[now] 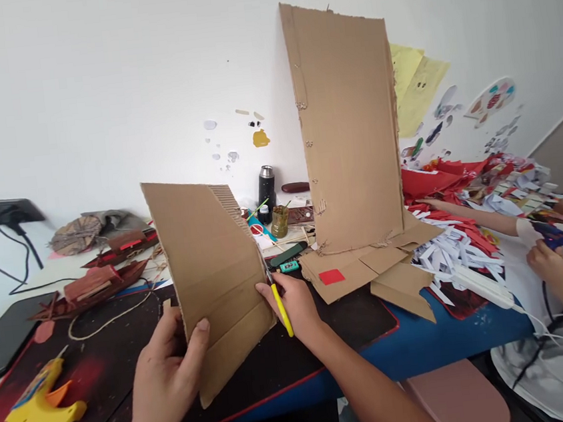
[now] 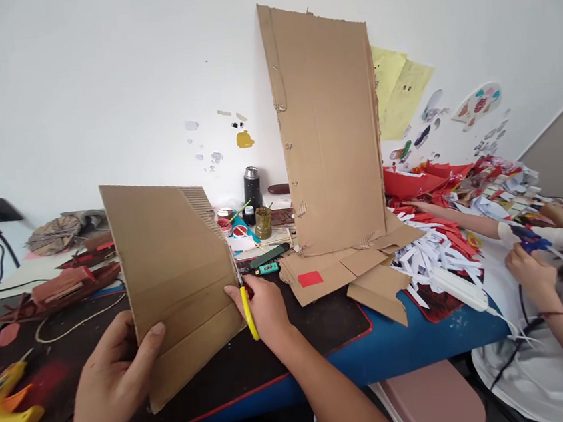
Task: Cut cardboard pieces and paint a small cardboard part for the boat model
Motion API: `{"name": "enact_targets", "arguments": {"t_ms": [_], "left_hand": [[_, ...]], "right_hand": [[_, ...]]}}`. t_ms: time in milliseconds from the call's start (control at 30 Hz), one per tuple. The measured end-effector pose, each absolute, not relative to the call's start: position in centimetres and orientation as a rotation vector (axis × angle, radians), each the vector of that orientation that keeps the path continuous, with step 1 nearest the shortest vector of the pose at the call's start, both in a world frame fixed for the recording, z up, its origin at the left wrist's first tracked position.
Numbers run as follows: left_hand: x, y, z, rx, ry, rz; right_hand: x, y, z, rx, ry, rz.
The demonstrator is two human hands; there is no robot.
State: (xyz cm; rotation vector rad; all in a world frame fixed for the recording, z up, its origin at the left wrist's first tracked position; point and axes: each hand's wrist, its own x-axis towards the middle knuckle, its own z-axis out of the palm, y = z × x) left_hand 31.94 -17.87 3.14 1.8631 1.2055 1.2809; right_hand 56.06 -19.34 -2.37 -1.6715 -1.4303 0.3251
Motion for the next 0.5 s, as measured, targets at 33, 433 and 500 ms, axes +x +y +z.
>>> {"name": "enact_targets", "arguments": {"t_ms": [33, 433, 500], "left_hand": [[31.97, -17.91, 3.05, 1.859, 1.209, 1.284], [32.71, -18.33, 2.94, 1.915, 1.178, 1.284], [32.77, -18.32, 2.63, 1.927, 1.164, 1.268]], "right_hand": [[56.05, -19.35, -2.39, -1.671, -1.428, 0.325], [56.34, -19.77, -3.11, -1.647, -1.349, 0.403], [56.45, -20.02, -3.23, -1.642, -1.324, 0.422]]}}
